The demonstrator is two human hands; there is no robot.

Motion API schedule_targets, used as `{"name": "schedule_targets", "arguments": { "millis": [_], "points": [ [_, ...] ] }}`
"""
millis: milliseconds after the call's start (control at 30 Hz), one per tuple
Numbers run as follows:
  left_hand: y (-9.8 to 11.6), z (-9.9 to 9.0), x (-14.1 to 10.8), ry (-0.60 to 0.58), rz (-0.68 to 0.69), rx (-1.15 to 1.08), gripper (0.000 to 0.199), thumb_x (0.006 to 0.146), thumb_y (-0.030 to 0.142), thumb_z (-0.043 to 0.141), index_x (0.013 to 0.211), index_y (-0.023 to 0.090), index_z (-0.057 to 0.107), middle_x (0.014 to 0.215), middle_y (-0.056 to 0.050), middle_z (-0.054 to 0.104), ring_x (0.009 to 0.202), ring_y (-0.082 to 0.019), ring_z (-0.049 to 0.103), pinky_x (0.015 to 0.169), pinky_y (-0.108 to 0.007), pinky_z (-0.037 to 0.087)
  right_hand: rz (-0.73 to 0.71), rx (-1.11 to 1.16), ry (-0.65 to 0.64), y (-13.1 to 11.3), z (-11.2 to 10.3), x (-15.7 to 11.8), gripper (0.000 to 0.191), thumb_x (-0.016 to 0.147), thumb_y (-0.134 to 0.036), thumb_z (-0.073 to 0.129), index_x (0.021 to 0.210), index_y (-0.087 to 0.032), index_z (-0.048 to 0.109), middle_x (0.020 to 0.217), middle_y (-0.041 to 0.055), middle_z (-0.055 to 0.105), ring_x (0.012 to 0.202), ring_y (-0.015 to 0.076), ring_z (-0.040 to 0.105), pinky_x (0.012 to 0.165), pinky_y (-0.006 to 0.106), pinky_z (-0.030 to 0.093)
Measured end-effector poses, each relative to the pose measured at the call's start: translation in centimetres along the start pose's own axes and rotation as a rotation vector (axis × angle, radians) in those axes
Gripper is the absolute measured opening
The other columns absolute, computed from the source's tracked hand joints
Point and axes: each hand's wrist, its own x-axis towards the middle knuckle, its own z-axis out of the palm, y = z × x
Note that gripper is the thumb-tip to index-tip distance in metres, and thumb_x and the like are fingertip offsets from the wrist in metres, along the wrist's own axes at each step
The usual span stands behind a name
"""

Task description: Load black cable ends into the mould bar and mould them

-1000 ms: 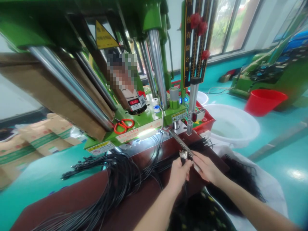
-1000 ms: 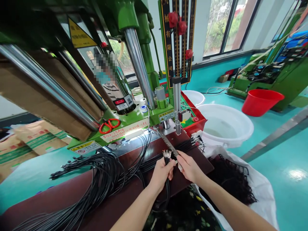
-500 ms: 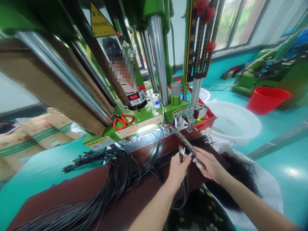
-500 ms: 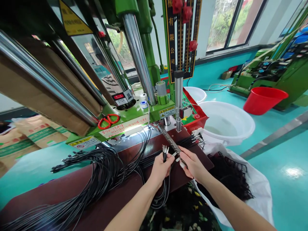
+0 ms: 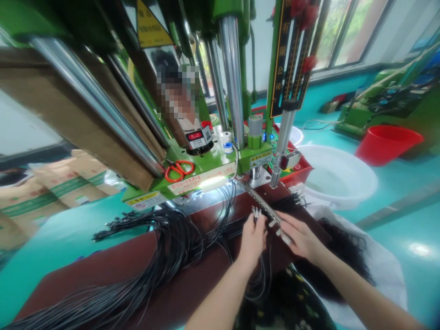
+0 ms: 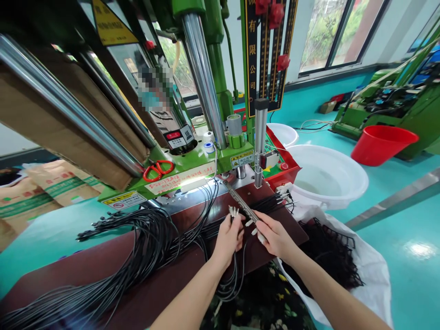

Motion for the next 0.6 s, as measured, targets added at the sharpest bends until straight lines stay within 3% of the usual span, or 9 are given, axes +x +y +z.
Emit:
{"name": "schedule_targets", "arguments": {
  "millis": [100, 233, 467, 600],
  "points": [
    [0.41, 0.04, 0.14, -0.001, 0.047, 0.003, 0.036, 0.073, 0.056, 0.047, 0.077, 0.021, 0.043, 0.043, 0.012, 0.030, 0.030, -0.002, 0.022, 0.027, -0.014, 0.017, 0.076, 0.042, 0.047, -0.09, -0.16, -0.05, 0.049, 0.078, -0.045, 0.056, 0.120, -0.022, 0.049, 0.064, 0.0001, 0.054, 0.040, 0.0052, 0.037, 0.032, 0.016, 0.019],
    [0.42, 0.03, 0.37, -0.003, -0.009, 0.140, 0.037, 0.063, 0.050, 0.062, 0.065, 0.019, 0.043, 0.040, 0.011, 0.032, 0.029, -0.003, 0.025, 0.028, -0.015, 0.018, 0.072, 0.048, -0.019, -0.14, -0.45, 0.03, 0.054, 0.078, -0.044, 0.056, 0.126, -0.022, 0.044, 0.051, -0.0054, 0.045, 0.031, 0.0025, 0.024, 0.029, 0.016, 0.012],
    [0.33, 0.05, 0.55, 0.015, -0.006, 0.138, 0.035, 0.062, 0.046, 0.065, 0.060, 0.017, 0.044, 0.039, 0.011, 0.032, 0.030, -0.001, 0.023, 0.030, -0.016, 0.017, 0.093, 0.002, -0.067, -0.45, -0.67, 0.11, 0.060, 0.077, -0.048, 0.056, 0.127, -0.018, 0.043, 0.048, -0.0057, 0.044, 0.031, 0.0030, 0.024, 0.029, 0.015, 0.013],
    [0.48, 0.02, 0.36, 0.004, -0.025, 0.104, 0.036, 0.062, 0.046, 0.065, 0.060, 0.018, 0.042, 0.038, 0.011, 0.030, 0.029, -0.002, 0.021, 0.029, -0.016, 0.016, 0.044, -0.043, -0.068, -0.72, -0.55, -0.03, 0.056, 0.076, -0.048, 0.056, 0.123, -0.019, 0.048, 0.063, 0.0008, 0.055, 0.039, 0.0055, 0.036, 0.032, 0.016, 0.021]
  ]
}}
